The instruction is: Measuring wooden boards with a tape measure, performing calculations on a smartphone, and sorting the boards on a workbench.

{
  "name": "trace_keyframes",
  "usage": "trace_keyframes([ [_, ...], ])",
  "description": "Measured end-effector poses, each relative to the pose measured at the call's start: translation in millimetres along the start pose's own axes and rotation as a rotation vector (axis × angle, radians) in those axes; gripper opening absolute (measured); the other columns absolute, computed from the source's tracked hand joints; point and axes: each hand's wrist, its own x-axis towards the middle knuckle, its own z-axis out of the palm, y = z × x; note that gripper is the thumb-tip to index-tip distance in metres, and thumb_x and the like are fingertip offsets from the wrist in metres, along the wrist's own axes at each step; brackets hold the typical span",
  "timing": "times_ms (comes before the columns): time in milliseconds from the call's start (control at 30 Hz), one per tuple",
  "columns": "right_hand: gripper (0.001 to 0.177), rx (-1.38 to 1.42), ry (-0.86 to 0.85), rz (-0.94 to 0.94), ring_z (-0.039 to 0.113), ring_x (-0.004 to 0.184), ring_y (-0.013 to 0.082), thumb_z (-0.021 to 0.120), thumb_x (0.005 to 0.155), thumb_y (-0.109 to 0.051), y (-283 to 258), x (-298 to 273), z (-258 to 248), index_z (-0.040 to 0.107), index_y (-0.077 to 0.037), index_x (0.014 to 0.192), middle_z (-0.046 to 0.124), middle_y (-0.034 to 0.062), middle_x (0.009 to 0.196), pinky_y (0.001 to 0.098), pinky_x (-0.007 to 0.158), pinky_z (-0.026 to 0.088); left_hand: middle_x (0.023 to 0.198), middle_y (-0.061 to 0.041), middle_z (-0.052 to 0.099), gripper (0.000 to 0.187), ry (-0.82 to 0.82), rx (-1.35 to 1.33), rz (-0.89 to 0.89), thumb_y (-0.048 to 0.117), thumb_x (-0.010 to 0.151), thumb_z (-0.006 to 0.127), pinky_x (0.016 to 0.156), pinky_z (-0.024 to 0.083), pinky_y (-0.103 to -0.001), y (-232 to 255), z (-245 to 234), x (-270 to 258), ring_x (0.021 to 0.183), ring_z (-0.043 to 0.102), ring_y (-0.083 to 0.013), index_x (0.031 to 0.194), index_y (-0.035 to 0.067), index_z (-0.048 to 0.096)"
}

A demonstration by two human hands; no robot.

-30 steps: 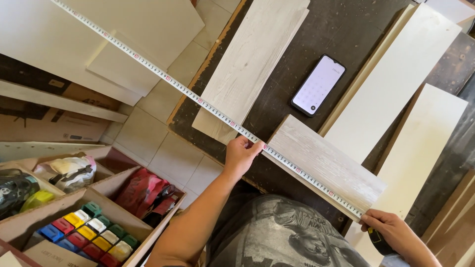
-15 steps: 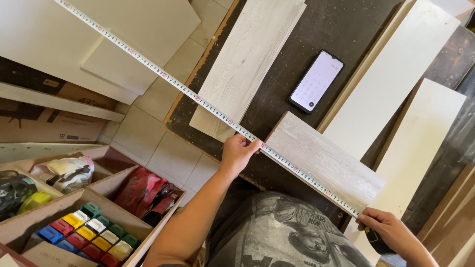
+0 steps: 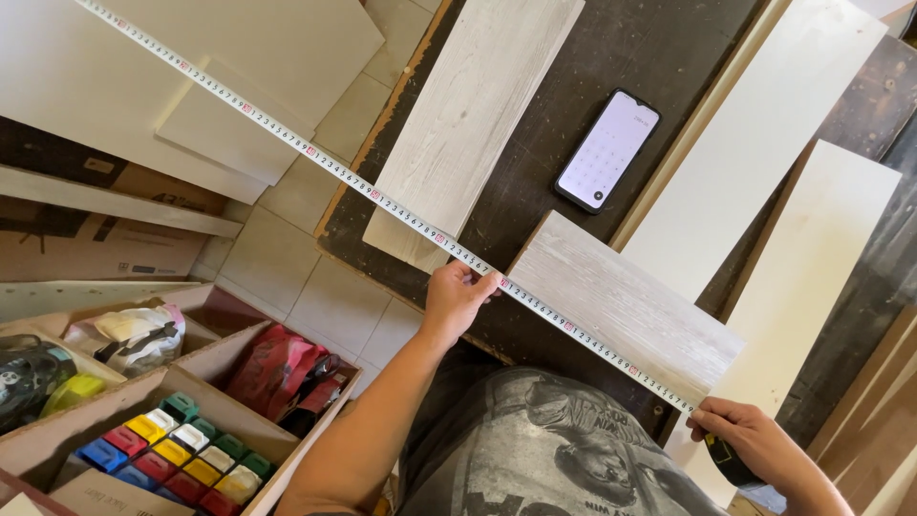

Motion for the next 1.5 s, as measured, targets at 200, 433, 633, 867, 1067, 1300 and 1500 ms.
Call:
trace_keyframes([
  [200,0.041,0.021,0.008,0.019,0.055,0.069,0.0236,0.068,0.104,-0.022,-2.9,-1.2,0.8,0.091,0.006,0.086,0.084,0.0157,0.085,0.0319,0.074,0.039,0.081,-0.013,0.081,0.019,0.005,-0.025,-0.006,0.020,0.090,0.081,0.065,0.066,-0.028,4.7,1.2,-0.8,0.071,0.078,-0.0173,0.088,0.001,0.075],
  [433,0.039,0.017,0.004,-0.010,0.043,0.054,0.0192,0.068,0.104,-0.021,-1.5,-0.6,0.5,0.089,0.005,0.084,0.079,0.0149,0.076,0.0301,0.054,0.033,0.084,-0.015,0.081,0.017,0.002,-0.066,-0.008,0.016,0.091,0.081,0.066,0.068,-0.029,5.1,1.3,-0.3,0.075,0.080,-0.0196,0.091,0.000,0.076],
  [633,0.039,0.004,-0.008,-0.083,0.055,0.062,0.0210,0.069,0.101,-0.023,11.8,13.3,0.0,0.088,0.003,0.080,0.081,0.0138,0.077,0.0319,0.062,0.043,0.086,-0.014,0.081,0.014,-0.022,-0.061,0.014,0.013,0.091,0.079,0.067,0.068,-0.029,1.1,0.0,2.8,0.075,0.078,-0.0192,0.093,-0.001,0.077],
  [867,0.027,0.016,-0.001,-0.132,0.072,0.089,0.0324,0.071,0.095,-0.026,2.5,-1.7,4.3,0.080,-0.004,0.084,0.080,0.0194,0.084,0.0454,0.096,0.054,0.086,-0.027,0.075,0.029,0.035,-0.064,-0.007,0.009,0.086,0.082,0.072,0.065,-0.038,-25.1,-5.3,15.2,0.076,0.076,-0.0253,0.104,-0.012,0.073],
  [1067,0.026,0.058,-0.030,-0.180,0.071,0.088,0.0235,0.069,0.096,-0.032,-15.2,-18.4,-0.8,0.080,-0.012,0.082,0.080,0.0061,0.082,0.0391,0.095,0.053,0.089,-0.025,0.074,0.022,0.074,-0.058,0.085,0.003,0.092,0.078,0.074,0.067,-0.035,-7.9,-0.4,2.3,0.075,0.076,-0.0241,0.105,-0.012,0.070],
  [1300,0.028,0.039,-0.062,-0.183,0.074,0.089,0.0197,0.070,0.096,-0.039,-10.2,-14.3,-3.8,0.080,-0.017,0.081,0.082,0.0002,0.081,0.0350,0.093,0.055,0.090,-0.025,0.072,0.022,0.063,-0.091,0.164,0.000,0.097,0.079,0.075,0.069,-0.038,-17.7,-5.5,7.8,0.076,0.077,-0.0272,0.108,-0.013,0.065],
  [1500,0.025,0.024,-0.109,-0.194,0.073,0.095,0.0202,0.067,0.096,-0.036,-9.6,-8.1,-8.2,0.082,-0.018,0.086,0.083,0.0005,0.086,0.0356,0.096,0.053,0.090,-0.025,0.072,0.022,0.053,-0.118,0.174,0.001,0.097,0.080,0.077,0.069,-0.040,-34.4,-13.8,17.3,0.077,0.078,-0.0277,0.107,-0.010,0.064],
])
